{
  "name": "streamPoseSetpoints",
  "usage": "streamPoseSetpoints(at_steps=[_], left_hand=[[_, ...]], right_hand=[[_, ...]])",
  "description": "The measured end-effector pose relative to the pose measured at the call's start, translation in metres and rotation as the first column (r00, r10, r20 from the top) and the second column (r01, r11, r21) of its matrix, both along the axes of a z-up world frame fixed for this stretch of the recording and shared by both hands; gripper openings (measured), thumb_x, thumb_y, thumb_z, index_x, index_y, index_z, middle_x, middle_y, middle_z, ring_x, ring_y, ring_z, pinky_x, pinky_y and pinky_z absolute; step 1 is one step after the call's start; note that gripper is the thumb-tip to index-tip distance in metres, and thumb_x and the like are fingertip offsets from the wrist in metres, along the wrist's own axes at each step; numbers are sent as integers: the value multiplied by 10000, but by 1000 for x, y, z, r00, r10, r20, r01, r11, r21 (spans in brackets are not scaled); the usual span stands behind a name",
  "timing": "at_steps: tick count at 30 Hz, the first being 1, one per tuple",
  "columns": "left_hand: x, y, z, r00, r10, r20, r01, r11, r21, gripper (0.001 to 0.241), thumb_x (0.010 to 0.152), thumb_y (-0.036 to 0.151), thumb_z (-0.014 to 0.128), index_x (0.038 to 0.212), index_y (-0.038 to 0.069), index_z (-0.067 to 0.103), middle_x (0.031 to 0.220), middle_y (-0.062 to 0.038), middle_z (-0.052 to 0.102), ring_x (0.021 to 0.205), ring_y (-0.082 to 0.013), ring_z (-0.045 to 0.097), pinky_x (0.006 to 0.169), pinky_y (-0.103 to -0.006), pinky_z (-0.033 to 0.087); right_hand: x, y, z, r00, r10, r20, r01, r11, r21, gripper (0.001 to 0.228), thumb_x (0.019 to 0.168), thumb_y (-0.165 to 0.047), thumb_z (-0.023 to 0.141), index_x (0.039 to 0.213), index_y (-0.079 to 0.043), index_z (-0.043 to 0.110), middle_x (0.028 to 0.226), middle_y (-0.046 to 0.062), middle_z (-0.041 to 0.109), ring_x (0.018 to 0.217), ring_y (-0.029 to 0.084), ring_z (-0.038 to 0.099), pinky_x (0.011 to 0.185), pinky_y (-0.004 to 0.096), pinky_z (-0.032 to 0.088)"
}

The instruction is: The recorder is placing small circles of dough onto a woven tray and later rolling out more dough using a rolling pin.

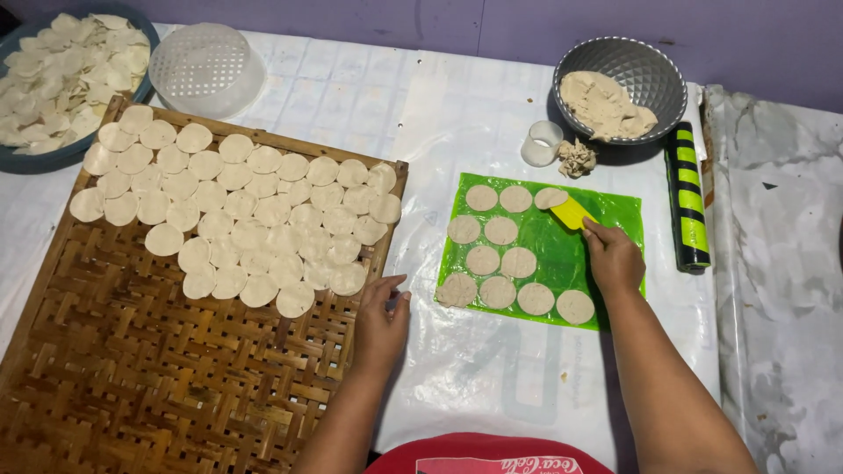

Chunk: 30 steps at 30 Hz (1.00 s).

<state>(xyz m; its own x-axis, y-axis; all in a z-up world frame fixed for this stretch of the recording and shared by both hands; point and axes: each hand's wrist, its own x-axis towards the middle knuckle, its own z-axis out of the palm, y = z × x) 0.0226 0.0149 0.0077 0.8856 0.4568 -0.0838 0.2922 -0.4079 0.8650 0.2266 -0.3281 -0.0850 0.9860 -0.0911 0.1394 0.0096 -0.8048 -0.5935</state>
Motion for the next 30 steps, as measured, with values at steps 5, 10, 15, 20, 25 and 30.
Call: streamPoseSetpoints(at_steps=[5,10,15,20,25,30], left_hand=[[12,-12,-34,999,5,-37,-14,962,-272,343,971,182,634,1299,99,692,1286,-134,677,1059,-236,678,904,-349,566],[34,-19,-35,998,-24,-55,-30,599,-800,480,1027,335,499,1405,49,571,1323,-166,681,1147,-245,680,975,-383,564],[45,-10,-32,997,-65,-35,-30,77,-997,692,1045,529,355,1345,-71,527,1203,-206,691,1137,-299,677,975,-405,574],[37,10,-82,999,14,-29,-32,365,-930,447,1048,316,554,1293,-53,617,1134,-162,709,988,-216,679,855,-340,585],[24,19,-80,988,135,-71,-148,739,-657,284,965,174,705,1179,-12,697,998,-114,733,810,-150,681,712,-299,595],[20,43,-19,965,244,-94,-262,904,-337,243,946,189,696,1143,53,737,911,-45,760,762,-98,699,685,-249,577]], right_hand=[[-8,16,26,996,59,63,-70,979,192,247,983,-245,729,1223,-277,777,1071,27,750,920,187,700,805,333,539],[-39,51,69,951,277,136,-306,904,298,267,980,-117,728,1238,-168,772,1021,48,747,863,143,688,769,295,534],[-93,87,103,818,571,73,-564,771,295,326,916,-91,715,1217,-202,774,960,23,751,786,146,703,693,295,548],[-123,107,121,783,622,1,-622,782,-33,355,867,-168,721,1188,-309,776,947,-19,746,765,219,718,669,369,557],[-140,123,116,822,558,-110,-567,788,-241,289,886,-294,703,1155,-366,782,911,-28,734,751,277,703,655,422,560],[-146,122,106,860,490,-143,-510,821,-255,247,914,-337,693,1143,-360,782,934,-23,730,785,266,721,665,421,570]])
